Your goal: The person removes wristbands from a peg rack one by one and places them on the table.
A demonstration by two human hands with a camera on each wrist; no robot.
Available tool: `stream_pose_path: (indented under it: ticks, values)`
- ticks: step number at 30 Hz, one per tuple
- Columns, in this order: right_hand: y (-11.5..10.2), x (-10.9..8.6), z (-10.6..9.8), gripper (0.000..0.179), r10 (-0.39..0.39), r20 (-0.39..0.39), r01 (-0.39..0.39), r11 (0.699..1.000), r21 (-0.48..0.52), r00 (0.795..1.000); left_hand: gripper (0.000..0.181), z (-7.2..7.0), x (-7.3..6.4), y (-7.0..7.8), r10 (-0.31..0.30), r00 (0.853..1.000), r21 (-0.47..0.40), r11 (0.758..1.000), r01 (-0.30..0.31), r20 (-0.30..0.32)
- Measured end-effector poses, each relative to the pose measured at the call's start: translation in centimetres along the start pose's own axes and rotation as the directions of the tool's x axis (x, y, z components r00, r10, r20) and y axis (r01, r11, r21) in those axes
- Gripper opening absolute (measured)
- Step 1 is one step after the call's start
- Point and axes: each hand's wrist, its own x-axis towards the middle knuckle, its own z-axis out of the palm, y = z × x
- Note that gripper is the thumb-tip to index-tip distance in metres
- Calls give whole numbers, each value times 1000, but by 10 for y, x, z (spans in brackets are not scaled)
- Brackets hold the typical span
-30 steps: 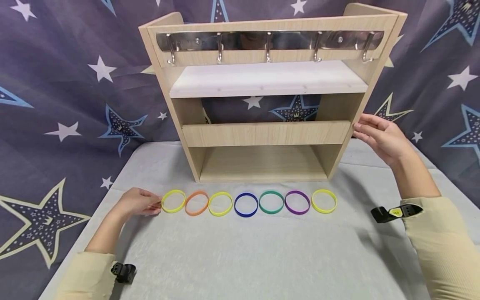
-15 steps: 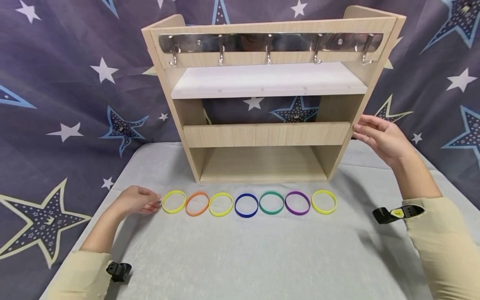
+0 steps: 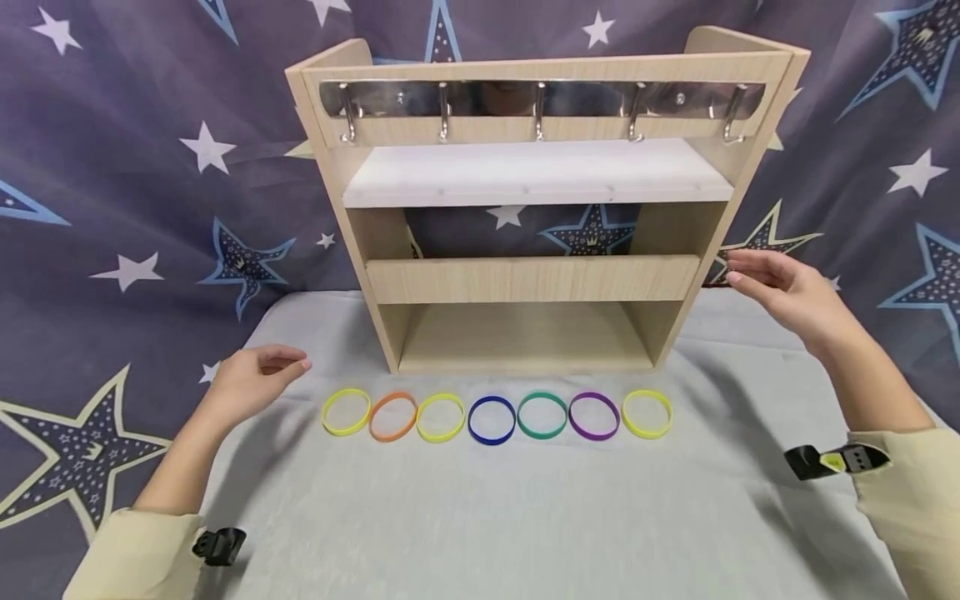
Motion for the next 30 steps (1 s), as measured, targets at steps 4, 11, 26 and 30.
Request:
stream_pose_path:
  ticks: [4, 11, 26, 30]
  values:
    - [-1, -8, -4, 70, 20, 8, -18, 990, -139, 1000, 56, -11, 2, 11, -3, 994, -6, 1000, 3, -111]
    - [-15, -11, -15, 70, -151, -128, 112, 955, -274, 980, 67, -47, 19, 39, 122, 941, 41, 992, -115, -315]
    - [-37, -8, -21, 85, -143, -198, 36, 884, -467, 970, 97, -73, 33, 82, 183, 955, 275, 955, -115, -233]
    - [-37, -7, -20, 87, -118, -159, 20, 859, -512, 980, 99, -66, 36, 82, 165, 972, 306, 946, -108, -167]
